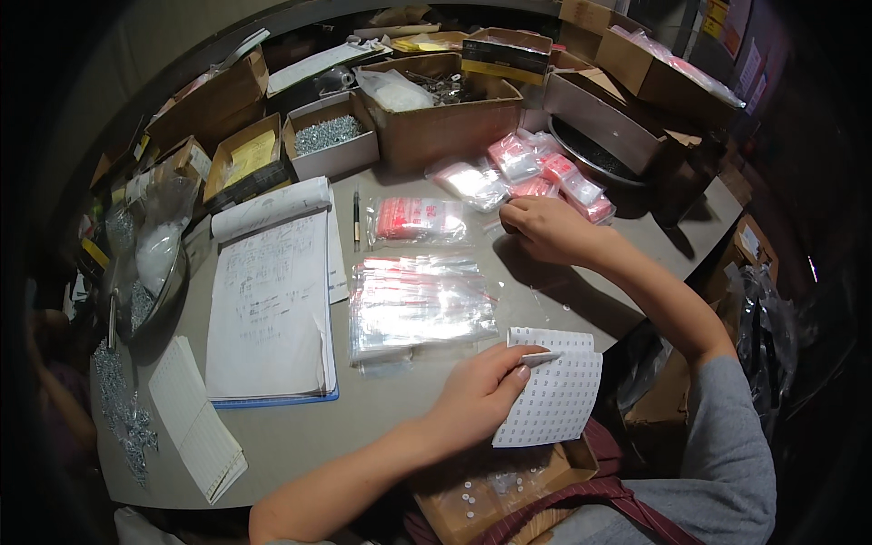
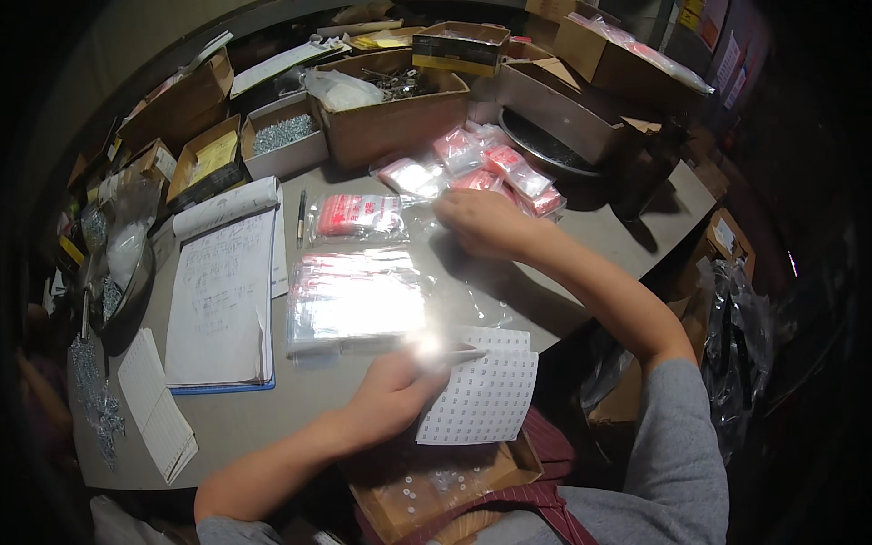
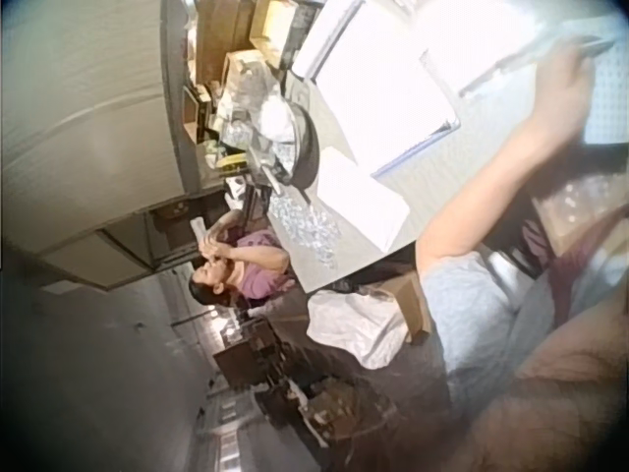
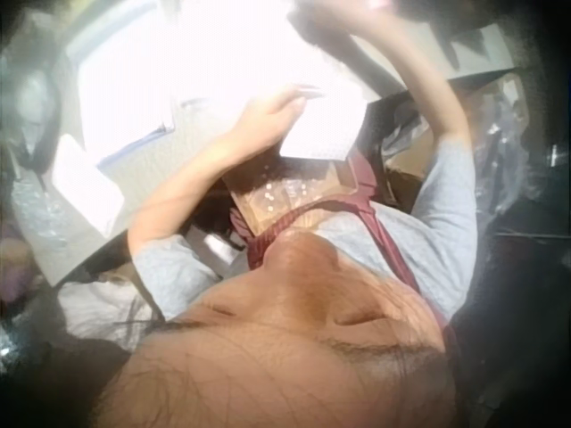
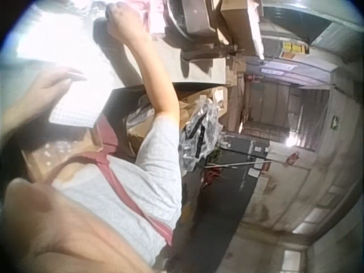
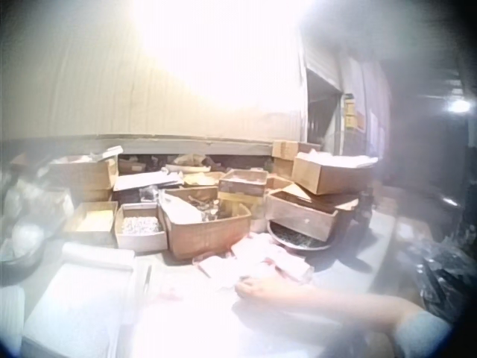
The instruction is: The person picks small white beads from a sheet and places them into clear plastic bags on a cluttered work table. The person repeatedly transfers beads into bags and sets them aside.
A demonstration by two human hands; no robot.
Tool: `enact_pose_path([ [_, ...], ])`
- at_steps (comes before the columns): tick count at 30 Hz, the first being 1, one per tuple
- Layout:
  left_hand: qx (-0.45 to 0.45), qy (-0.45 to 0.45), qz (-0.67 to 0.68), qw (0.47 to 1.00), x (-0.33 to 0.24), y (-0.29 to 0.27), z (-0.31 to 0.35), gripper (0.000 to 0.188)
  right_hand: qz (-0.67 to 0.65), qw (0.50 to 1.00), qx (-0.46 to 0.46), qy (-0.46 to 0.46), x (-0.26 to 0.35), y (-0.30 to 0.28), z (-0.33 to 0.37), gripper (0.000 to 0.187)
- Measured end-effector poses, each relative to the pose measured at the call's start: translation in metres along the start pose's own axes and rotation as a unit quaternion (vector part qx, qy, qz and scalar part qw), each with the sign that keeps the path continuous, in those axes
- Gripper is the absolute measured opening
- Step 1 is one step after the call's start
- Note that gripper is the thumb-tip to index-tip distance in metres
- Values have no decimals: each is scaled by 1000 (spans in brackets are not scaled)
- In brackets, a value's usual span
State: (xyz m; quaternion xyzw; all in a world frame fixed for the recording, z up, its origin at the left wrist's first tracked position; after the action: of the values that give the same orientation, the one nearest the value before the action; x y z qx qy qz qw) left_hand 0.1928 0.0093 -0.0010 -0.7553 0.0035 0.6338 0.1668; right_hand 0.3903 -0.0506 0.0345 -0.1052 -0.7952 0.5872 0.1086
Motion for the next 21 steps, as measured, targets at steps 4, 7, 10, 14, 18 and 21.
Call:
enact_pose_path([
  [4, 21, -7, 9, 1000, 0, 4, -1, 29, 14, 977, 105, 185, -35, 8, 3, 22],
  [7, 38, 12, -2, 999, -3, 5, 0, 28, -22, 960, 180, 216, -36, -11, 13, 30],
  [10, 31, 33, -13, 999, -6, 5, 0, 28, -180, 959, 116, 184, -9, -19, 32, 35],
  [14, 6, 29, -2, 1000, 0, 7, 3, 26, -395, 889, 205, 110, 78, -31, 55, 28],
  [18, 17, 7, -6, 1000, 0, 5, 2, 23, -359, 920, 144, 66, 101, -40, 54, 20],
  [21, 7, 17, 2, 1000, 0, 3, 2, 22, -289, 949, 114, 51, 102, -40, 60, 32],
])
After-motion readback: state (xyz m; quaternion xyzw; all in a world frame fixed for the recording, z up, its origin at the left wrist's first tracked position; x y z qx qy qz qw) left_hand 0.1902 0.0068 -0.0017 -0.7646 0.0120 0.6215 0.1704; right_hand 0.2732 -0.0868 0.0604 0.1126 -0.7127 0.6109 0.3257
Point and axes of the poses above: each hand's wrist, its own z-axis away from the middle knuckle, its own y-axis out of the palm, x = y × z, the point moved 8 cm from there along -z, towards the middle knuckle, and after that the axes turned 1 degree about z, right-handed, at the moved point
